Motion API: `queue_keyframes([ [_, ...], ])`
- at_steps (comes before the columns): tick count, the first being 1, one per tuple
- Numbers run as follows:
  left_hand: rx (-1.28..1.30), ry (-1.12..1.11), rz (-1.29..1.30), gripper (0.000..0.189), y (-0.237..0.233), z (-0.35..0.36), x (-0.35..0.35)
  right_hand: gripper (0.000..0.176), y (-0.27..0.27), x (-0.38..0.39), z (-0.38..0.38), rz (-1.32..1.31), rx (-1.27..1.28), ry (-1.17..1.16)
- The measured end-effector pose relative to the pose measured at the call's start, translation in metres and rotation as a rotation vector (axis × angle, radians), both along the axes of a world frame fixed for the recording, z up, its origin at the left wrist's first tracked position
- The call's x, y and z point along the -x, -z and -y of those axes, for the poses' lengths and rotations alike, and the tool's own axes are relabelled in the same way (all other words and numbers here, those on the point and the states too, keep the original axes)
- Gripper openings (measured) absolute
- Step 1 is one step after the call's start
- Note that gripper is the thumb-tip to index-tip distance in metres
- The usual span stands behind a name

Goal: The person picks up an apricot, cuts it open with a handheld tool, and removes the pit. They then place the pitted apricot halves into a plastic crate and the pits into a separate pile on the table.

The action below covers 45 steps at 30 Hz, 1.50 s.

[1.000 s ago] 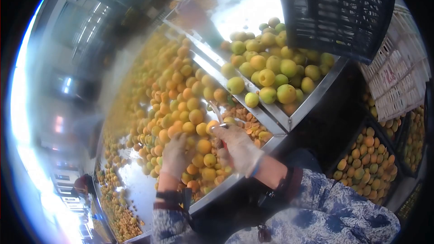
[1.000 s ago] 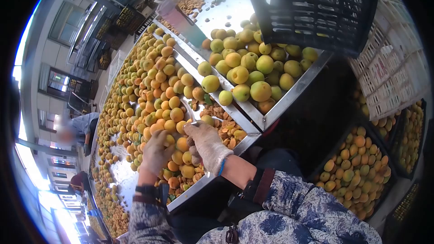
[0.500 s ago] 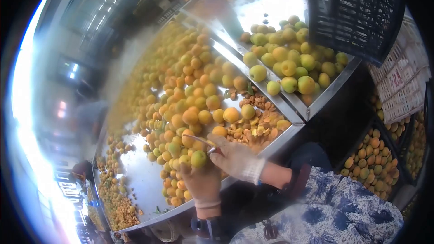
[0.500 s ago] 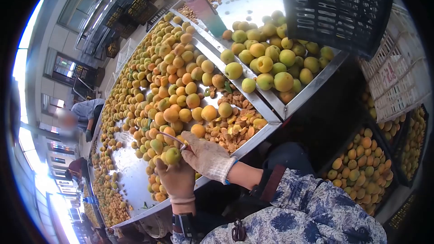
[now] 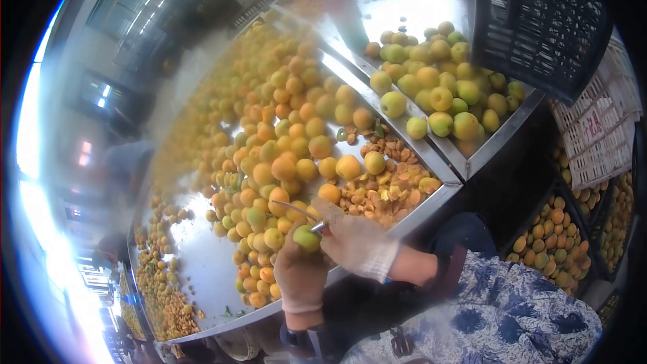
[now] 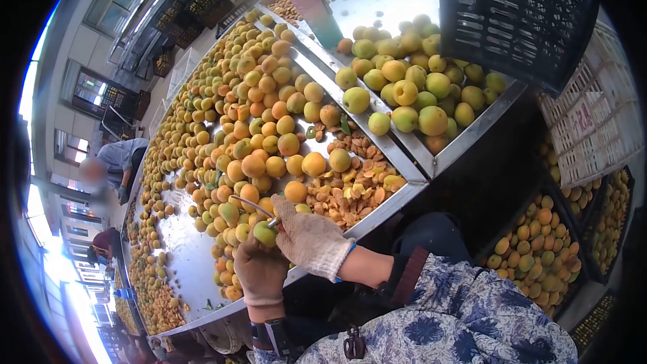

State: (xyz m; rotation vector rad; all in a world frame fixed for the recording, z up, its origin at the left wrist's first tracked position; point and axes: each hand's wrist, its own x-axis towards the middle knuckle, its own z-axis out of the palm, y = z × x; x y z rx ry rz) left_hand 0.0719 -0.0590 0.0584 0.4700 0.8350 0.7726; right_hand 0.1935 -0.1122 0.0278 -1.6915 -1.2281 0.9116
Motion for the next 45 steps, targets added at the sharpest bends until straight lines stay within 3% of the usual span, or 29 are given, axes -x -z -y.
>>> queue_keyframes([
  [1,0.000,0.003,0.000,0.034,0.004,0.001,0.001,0.058,0.001,0.001,0.000,0.000,0.000,0.003],
  [3,-0.360,0.031,-0.156,0.028,0.021,0.002,0.006,0.059,0.003,0.003,0.002,-0.010,-0.022,0.011],
  [7,-0.334,-0.047,-0.271,0.036,0.037,0.005,0.005,0.060,0.004,0.008,0.007,0.048,-0.034,0.005],
  [9,-0.528,-0.048,-0.453,0.048,0.030,0.007,0.000,0.063,0.001,0.010,0.008,0.145,0.021,-0.034],
  [10,-0.530,-0.048,-0.456,0.048,0.028,0.009,-0.004,0.063,0.002,0.011,0.008,0.142,0.019,-0.034],
  [12,-0.767,-0.138,-0.735,0.045,0.025,0.014,-0.015,0.065,0.005,0.013,0.009,0.116,-0.057,0.025],
  [16,-0.993,-0.181,-0.832,0.043,0.020,0.015,-0.025,0.064,0.011,0.016,0.008,0.120,-0.126,0.117],
  [18,-1.117,-0.110,-0.987,0.040,0.020,0.009,-0.022,0.058,0.012,0.017,0.006,0.069,-0.227,0.193],
  [22,-1.154,-0.091,-0.930,0.033,0.004,0.013,-0.028,0.050,0.005,0.014,0.006,0.053,-0.173,0.165],
  [24,-1.107,-0.084,-0.907,0.031,0.022,0.004,-0.019,0.044,0.001,0.012,0.006,-0.023,-0.008,0.108],
  [26,-1.066,-0.067,-0.884,0.029,0.028,-0.007,-0.009,0.043,0.016,0.014,0.007,-0.063,-0.036,0.067],
  [28,-1.076,0.186,-0.838,0.015,0.023,-0.017,0.003,0.042,0.022,0.020,0.010,-0.111,-0.059,0.025],
  [29,-1.076,0.186,-0.842,0.015,0.022,-0.014,0.005,0.042,0.023,0.022,0.011,-0.218,-0.102,0.032],
  [31,-1.511,0.281,-1.149,0.010,0.015,-0.005,0.008,0.041,0.032,0.031,0.010,-0.328,-0.147,0.038],
  [32,-1.356,0.387,-1.168,0.020,0.005,-0.002,0.009,0.042,0.049,0.040,0.007,-0.280,-0.224,0.023],
  [33,-1.355,0.380,-1.173,0.020,0.011,-0.002,0.015,0.043,0.057,0.044,0.005,-0.229,-0.304,0.008],
  [34,-1.332,0.325,-1.099,0.023,0.023,-0.002,0.025,0.043,0.033,0.032,0.010,-0.232,-0.305,0.001],
  [35,-1.308,0.270,-1.024,0.027,0.032,-0.003,0.032,0.044,0.008,0.015,0.016,-0.592,0.007,-0.151],
  [36,-0.843,0.223,-0.737,0.019,0.034,-0.007,0.033,0.046,-0.009,0.004,0.019,-0.935,0.333,-0.303],
  [37,-0.842,0.214,-0.737,0.019,0.033,-0.010,0.035,0.046,-0.008,0.005,0.021,-0.930,0.336,-0.310],
  [39,-0.217,0.017,-0.147,0.020,0.027,-0.015,0.036,0.064,-0.007,0.006,0.022,-1.293,0.237,-0.392],
  [40,-0.372,0.067,-0.194,0.030,0.024,-0.014,0.034,0.061,-0.019,0.001,0.023,-1.100,0.246,-0.390],
  [41,-0.379,0.063,-0.195,0.030,0.020,-0.012,0.028,0.061,-0.006,0.012,0.021,-1.098,0.241,-0.398],
  [43,-0.372,-0.120,-0.222,0.024,0.014,-0.004,0.011,0.061,0.013,0.031,0.015,-0.258,-0.304,0.038],
  [44,-0.696,-0.018,-0.484,0.027,0.020,-0.003,0.009,0.051,0.009,0.024,0.022,-0.296,-0.128,0.002],
  [45,-0.701,-0.011,-0.477,0.027,0.019,-0.003,0.000,0.051,0.010,0.023,0.022,-0.292,-0.132,0.010],
])
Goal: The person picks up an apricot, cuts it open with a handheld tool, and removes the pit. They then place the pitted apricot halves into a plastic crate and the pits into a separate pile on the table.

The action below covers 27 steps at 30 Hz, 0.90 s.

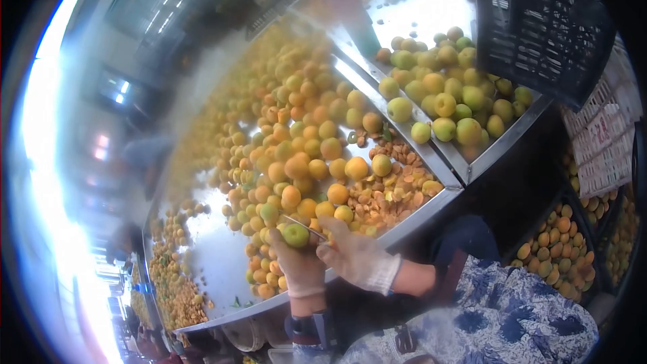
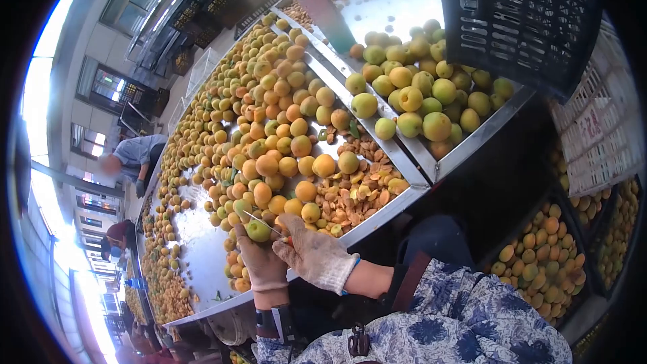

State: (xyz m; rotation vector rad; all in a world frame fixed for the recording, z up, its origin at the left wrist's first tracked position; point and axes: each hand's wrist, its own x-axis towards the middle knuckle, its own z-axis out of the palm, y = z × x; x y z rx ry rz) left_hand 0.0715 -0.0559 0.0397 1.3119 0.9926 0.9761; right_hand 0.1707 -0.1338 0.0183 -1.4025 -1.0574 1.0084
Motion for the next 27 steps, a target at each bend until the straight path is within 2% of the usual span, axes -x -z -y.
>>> queue_keyframes([
  [2,0.211,-0.198,0.322,0.031,-0.006,-0.001,-0.017,0.036,0.001,-0.001,0.000,0.041,-0.015,0.047],
  [3,0.172,-0.073,0.250,0.035,-0.007,0.000,-0.009,0.027,-0.007,-0.004,0.002,0.109,-0.005,0.086],
  [7,0.222,-0.050,0.218,0.040,-0.012,0.000,-0.011,0.025,-0.001,-0.003,0.001,0.251,-0.094,0.159],
  [9,0.360,-0.092,0.309,0.047,-0.022,0.004,-0.019,0.024,-0.004,-0.005,0.002,0.297,-0.099,0.113],
  [13,0.343,-0.111,0.261,0.051,-0.025,0.004,-0.023,0.026,-0.002,-0.005,0.003,0.335,-0.070,0.085],
  [16,0.330,-0.044,0.349,0.049,-0.016,-0.004,-0.016,0.025,-0.004,-0.006,0.003,0.357,-0.071,0.098],
  [18,0.336,-0.103,0.319,0.049,-0.020,-0.001,-0.019,0.025,-0.006,-0.007,0.004,0.328,-0.072,0.094],
  [22,0.339,-0.061,0.311,0.047,-0.031,0.006,-0.024,0.026,-0.010,-0.009,0.003,0.316,-0.050,0.074],
  [27,0.181,-0.101,0.167,0.049,-0.032,0.016,-0.033,0.029,-0.013,-0.008,0.001,0.287,-0.052,0.077],
])
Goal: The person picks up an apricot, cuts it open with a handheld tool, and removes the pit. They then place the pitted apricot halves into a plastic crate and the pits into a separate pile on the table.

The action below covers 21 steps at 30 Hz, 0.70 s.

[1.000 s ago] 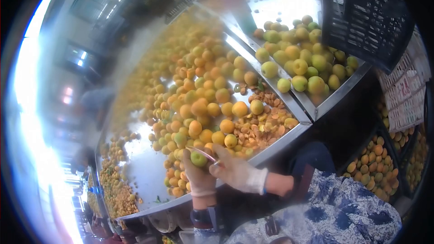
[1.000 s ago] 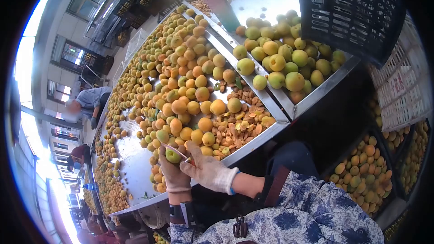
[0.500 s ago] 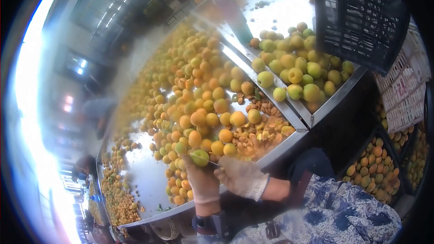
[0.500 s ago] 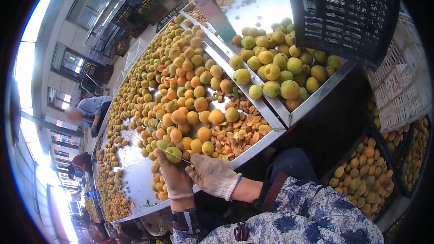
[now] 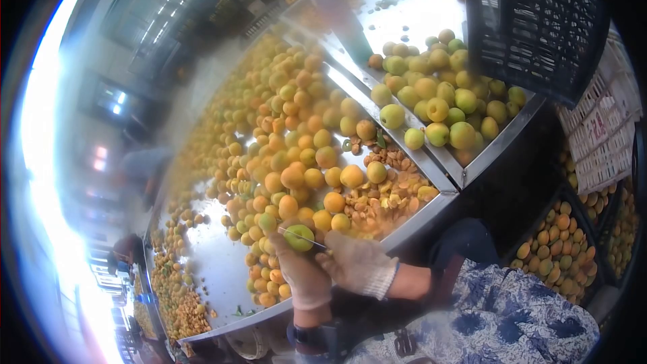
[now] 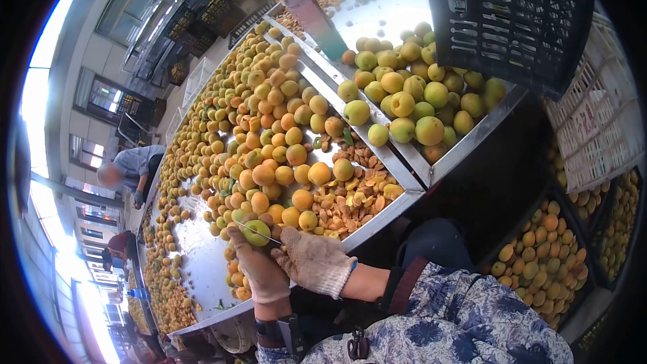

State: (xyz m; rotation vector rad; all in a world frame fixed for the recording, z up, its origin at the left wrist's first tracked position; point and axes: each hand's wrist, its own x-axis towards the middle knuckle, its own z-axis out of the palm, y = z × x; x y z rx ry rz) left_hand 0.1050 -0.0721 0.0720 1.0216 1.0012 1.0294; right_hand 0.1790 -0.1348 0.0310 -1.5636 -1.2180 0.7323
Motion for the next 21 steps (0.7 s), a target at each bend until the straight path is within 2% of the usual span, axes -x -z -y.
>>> queue_keyframes([
  [4,-0.069,0.061,0.041,0.044,0.011,-0.006,0.010,0.030,0.005,-0.008,-0.014,-0.087,0.130,-0.056],
  [6,-0.462,0.153,-0.499,0.050,0.012,-0.004,0.020,0.030,-0.001,-0.010,-0.013,-0.065,0.155,-0.099],
  [7,-0.465,0.160,-0.500,0.050,0.011,-0.002,0.021,0.031,-0.002,-0.011,-0.012,-0.041,0.184,-0.141],
  [9,-0.282,0.130,-0.357,0.057,0.004,0.008,0.023,0.033,-0.003,-0.008,-0.008,-0.086,0.192,-0.163],
  [10,-0.379,-0.033,-0.232,0.058,0.027,-0.005,0.017,0.033,-0.005,-0.007,-0.006,-0.068,0.156,-0.149],
  [11,-0.379,-0.035,-0.232,0.058,0.029,-0.002,0.020,0.033,-0.006,-0.005,-0.004,-0.050,0.119,-0.135],
  [13,0.106,-0.047,0.107,0.065,-0.002,0.010,0.004,0.032,-0.004,0.001,-0.003,-0.002,0.109,-0.115],
  [15,0.114,-0.063,0.029,0.068,-0.001,0.005,0.004,0.035,0.000,0.002,-0.005,0.004,0.108,-0.067],
  [17,-0.007,0.002,-0.101,0.067,0.006,-0.003,0.007,0.029,0.001,0.001,-0.006,-0.095,0.035,-0.023],
  [19,-0.042,0.026,-0.103,0.065,0.012,-0.007,0.012,0.027,0.002,-0.003,-0.006,-0.043,0.138,-0.079],
  [21,-0.160,-0.010,-0.234,0.063,0.013,-0.006,0.013,0.027,0.002,-0.002,-0.006,-0.069,0.161,-0.099],
])
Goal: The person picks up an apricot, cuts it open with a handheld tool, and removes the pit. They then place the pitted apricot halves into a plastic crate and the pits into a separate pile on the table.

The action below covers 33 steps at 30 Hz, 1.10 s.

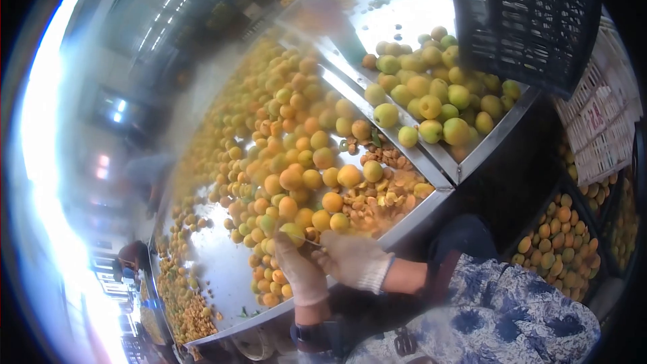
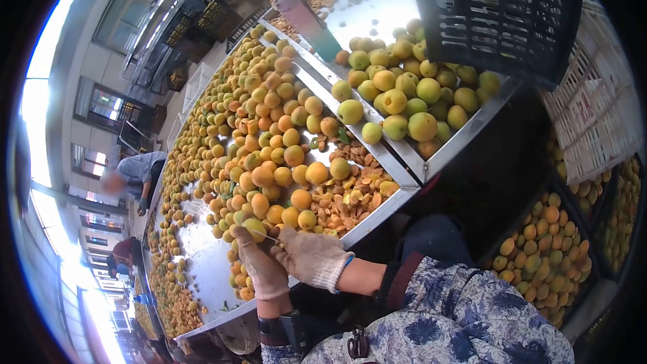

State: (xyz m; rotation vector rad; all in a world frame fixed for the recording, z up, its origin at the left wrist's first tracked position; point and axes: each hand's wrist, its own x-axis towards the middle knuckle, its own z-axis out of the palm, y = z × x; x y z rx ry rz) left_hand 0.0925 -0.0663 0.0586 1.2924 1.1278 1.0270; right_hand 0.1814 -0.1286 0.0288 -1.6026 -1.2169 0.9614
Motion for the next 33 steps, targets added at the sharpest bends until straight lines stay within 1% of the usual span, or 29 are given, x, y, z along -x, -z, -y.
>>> queue_keyframes([
  [1,0.001,0.003,0.001,0.063,0.000,0.001,-0.002,0.028,0.001,0.003,-0.001,0.032,-0.001,-0.020],
  [4,0.154,-0.126,0.088,0.059,-0.009,0.010,-0.009,0.030,-0.003,0.006,-0.002,0.071,-0.011,-0.021],
  [5,0.175,-0.143,0.207,0.058,-0.013,0.011,-0.019,0.031,-0.004,0.004,-0.003,0.064,-0.015,0.000],
  [6,0.174,-0.146,0.205,0.058,-0.014,0.011,-0.017,0.032,-0.005,0.003,-0.003,0.057,-0.017,0.019],
  [8,0.267,-0.108,0.160,0.057,-0.014,0.009,-0.015,0.032,-0.008,-0.001,-0.007,0.051,-0.009,0.014],
  [9,0.209,-0.118,0.311,0.053,0.000,0.011,-0.022,0.032,-0.008,-0.004,-0.008,0.043,0.002,0.014],
  [10,0.210,-0.111,0.310,0.053,0.001,0.011,-0.019,0.032,-0.008,-0.006,-0.008,0.043,0.002,0.022],
  [12,0.071,-0.014,0.009,0.050,0.003,0.010,-0.005,0.033,-0.009,-0.009,-0.006,0.037,0.072,-0.047],
  [13,0.029,0.021,0.114,0.052,0.008,0.005,-0.001,0.034,-0.006,-0.006,-0.007,0.061,0.073,-0.060],
  [14,0.031,0.018,0.114,0.052,0.013,0.001,0.003,0.034,-0.003,-0.004,-0.006,0.060,0.074,-0.062],
  [16,-0.025,-0.060,0.115,0.056,0.009,-0.003,0.005,0.034,0.001,0.002,-0.006,0.127,-0.001,-0.050],
  [17,0.012,-0.027,0.157,0.063,0.007,0.001,0.001,0.034,0.002,0.002,-0.007,0.127,-0.005,-0.055],
  [18,0.011,-0.029,0.156,0.063,0.007,0.001,0.002,0.033,0.004,0.002,-0.006,0.164,-0.027,-0.055],
  [20,-0.218,-0.050,-0.076,0.063,0.007,0.000,0.002,0.033,0.005,0.002,-0.005,0.200,-0.046,-0.050],
  [21,-0.215,-0.048,-0.078,0.063,0.008,-0.002,0.009,0.031,0.004,0.001,-0.004,0.218,-0.054,-0.046],
  [23,-0.255,0.120,-0.546,0.046,0.008,-0.011,0.029,0.029,0.003,-0.001,-0.003,0.238,-0.057,-0.037],
  [24,-0.250,0.129,-0.542,0.046,0.005,-0.011,0.028,0.028,0.003,-0.001,-0.005,0.232,-0.041,-0.054],
  [26,-0.400,0.173,-0.679,0.030,-0.005,-0.008,0.021,0.025,-0.001,-0.005,-0.003,0.255,0.010,-0.050],
  [27,-0.367,0.165,-0.610,0.023,-0.006,-0.007,0.018,0.023,0.001,-0.005,-0.005,0.243,0.032,-0.029],
  [28,-0.359,0.170,-0.606,0.023,-0.010,-0.004,0.016,0.022,0.003,-0.004,-0.005,0.230,0.052,-0.011],
  [29,-0.334,0.244,-0.629,0.024,-0.018,0.000,0.014,0.022,0.004,-0.004,-0.003,0.233,0.060,-0.013],
  [30,-0.311,0.316,-0.652,0.025,-0.022,0.002,0.013,0.022,0.003,-0.004,-0.002,0.150,0.011,0.044],
  [31,-0.347,0.383,-0.656,0.030,-0.018,-0.004,0.017,0.022,0.003,-0.005,-0.001,0.067,-0.039,0.103],
  [32,-0.342,0.385,-0.657,0.030,-0.023,-0.005,0.017,0.022,0.005,-0.005,-0.001,0.066,-0.034,0.102],
  [33,-0.416,0.463,-0.706,0.032,-0.032,-0.005,0.013,0.028,0.008,-0.007,-0.002,-0.015,-0.043,0.021],
])
